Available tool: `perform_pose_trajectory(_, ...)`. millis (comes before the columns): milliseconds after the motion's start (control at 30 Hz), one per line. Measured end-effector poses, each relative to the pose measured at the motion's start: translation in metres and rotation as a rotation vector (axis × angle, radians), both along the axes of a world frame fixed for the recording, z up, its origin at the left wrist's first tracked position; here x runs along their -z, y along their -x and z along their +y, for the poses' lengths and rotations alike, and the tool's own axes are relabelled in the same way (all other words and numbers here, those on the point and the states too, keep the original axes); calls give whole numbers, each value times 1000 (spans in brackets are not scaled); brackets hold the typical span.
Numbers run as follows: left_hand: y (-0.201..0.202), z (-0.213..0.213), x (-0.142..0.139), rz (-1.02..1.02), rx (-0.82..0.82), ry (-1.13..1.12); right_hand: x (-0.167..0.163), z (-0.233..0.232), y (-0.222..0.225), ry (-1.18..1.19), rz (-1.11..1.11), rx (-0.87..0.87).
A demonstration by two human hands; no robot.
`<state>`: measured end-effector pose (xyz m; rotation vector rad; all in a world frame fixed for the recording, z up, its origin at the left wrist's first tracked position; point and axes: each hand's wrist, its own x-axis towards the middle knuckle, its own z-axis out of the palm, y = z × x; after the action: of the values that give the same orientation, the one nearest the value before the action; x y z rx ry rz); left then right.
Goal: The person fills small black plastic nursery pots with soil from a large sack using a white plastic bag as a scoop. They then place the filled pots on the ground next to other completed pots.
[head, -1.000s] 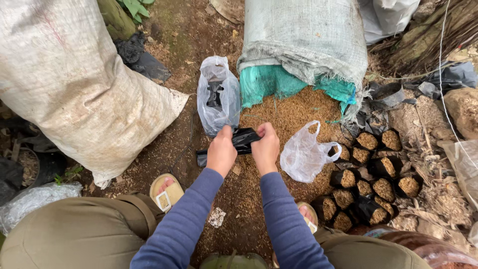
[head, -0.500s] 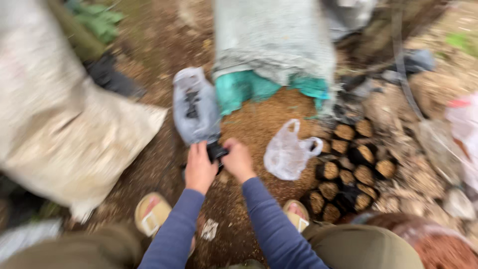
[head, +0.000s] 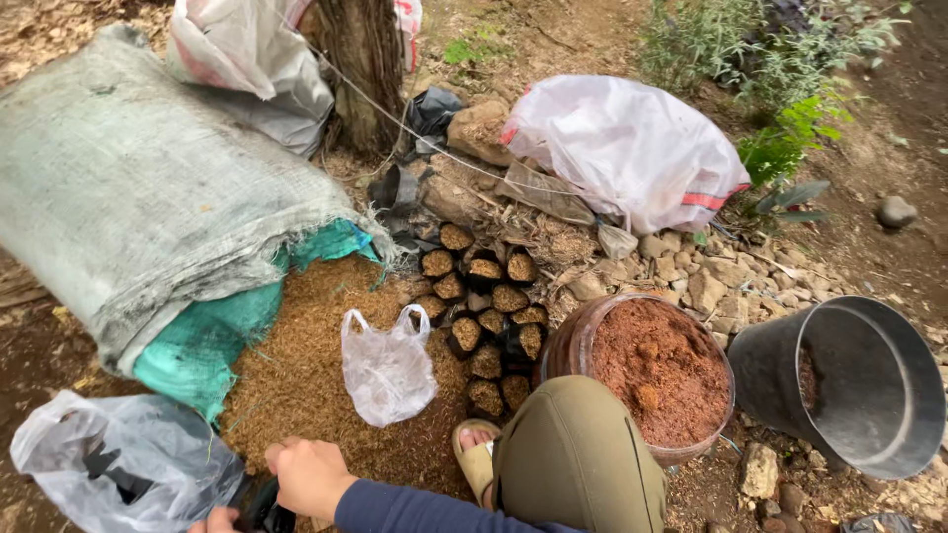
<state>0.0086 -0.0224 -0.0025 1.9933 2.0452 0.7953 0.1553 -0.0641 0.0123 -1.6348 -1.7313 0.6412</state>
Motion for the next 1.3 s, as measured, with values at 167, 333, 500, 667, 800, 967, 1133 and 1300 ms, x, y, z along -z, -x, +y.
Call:
perform_pose_trajectory(167,-7,7,-18,29,14,28,-16,0,0,12,40,48)
perform_pose_trajectory(333,20,4,-13,51,77,-6,-23,-1,2,283,72,-73)
perform_pose_trajectory(500,26,-12,-6,91,283,-177,-12,5,5,184,2,-155)
perform_pose_trajectory(667,12,-33,1,269,280,-91,-8,4,-3,76,-22,-34)
perform_pose_trajectory(800,14,-29,1,342,59,25,-16,-4,1,-192,-82,29)
perform_pose_trajectory(967,15,-25,12,97,-60,3,-13,-16,31,-305,188,-106)
perform_pose_trajectory(1133,9,-31,23,94,-45,9,19,-6,22,-266,198,-147)
perform_pose_trajectory(1300,-10,-47,27,286,50,52,31,-7,8,128,91,-261)
